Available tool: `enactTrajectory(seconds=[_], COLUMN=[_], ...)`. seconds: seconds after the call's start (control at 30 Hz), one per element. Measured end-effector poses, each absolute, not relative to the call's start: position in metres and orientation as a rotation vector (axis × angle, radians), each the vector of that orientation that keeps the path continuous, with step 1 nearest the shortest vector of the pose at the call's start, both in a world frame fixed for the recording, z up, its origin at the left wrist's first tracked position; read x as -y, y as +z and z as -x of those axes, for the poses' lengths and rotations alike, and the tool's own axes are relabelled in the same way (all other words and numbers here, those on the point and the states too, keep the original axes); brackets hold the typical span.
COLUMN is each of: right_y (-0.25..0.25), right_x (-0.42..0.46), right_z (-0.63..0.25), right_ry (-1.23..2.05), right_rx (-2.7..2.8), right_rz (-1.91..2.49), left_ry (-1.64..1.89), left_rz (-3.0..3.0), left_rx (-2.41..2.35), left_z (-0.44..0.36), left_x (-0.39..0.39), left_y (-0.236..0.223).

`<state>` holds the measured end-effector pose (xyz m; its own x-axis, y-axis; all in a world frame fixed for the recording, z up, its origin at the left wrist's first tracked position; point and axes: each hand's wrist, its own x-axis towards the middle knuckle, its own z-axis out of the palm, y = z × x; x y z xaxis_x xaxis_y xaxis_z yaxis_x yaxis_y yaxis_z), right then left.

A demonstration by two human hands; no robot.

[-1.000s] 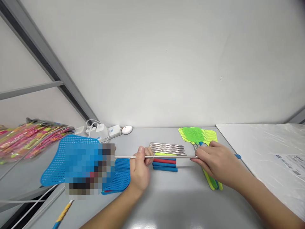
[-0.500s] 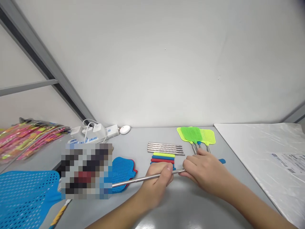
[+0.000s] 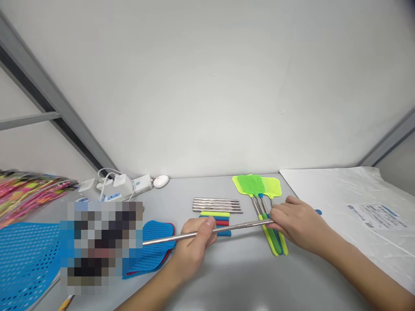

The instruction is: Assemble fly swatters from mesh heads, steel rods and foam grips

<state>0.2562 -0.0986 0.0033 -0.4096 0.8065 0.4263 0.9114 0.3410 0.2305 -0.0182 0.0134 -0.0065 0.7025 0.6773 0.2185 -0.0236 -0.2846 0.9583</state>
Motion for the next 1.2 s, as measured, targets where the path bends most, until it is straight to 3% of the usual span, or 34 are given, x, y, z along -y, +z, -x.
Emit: enactTrajectory(seconds=[0.27, 0.5, 0.73, 0.83, 1.2], right_y=[0.002, 0.002, 0.012, 0.012, -0.012], right_x=[0.143, 0.137, 0.126, 0.118, 0.117], right_z=[-0.318, -0.273, -0.207, -0.192, -0.241], right_ry=[-0.816, -0.74, -0.632, -0.646, -0.74], right_rx=[2.324, 2.213, 2.279, 2.273, 2.274], right_rz=[1.703, 1.714, 1.654, 1.639, 1.655], left_ry=[0.807, 0.841, 0.507, 0.523, 0.645], left_rz=[-1.591, -1.626, -1.785, -1.744, -1.778], left_rx=[-0.48, -0.522, -0.457, -0.449, -0.533], left_z=[0.015, 0.008, 0.0, -0.003, 0.01], left_x=[-0.019, -0.019, 0.005, 0.01, -0.005], left_y=[-0.003, -0.006, -0.003, -0.007, 0.006])
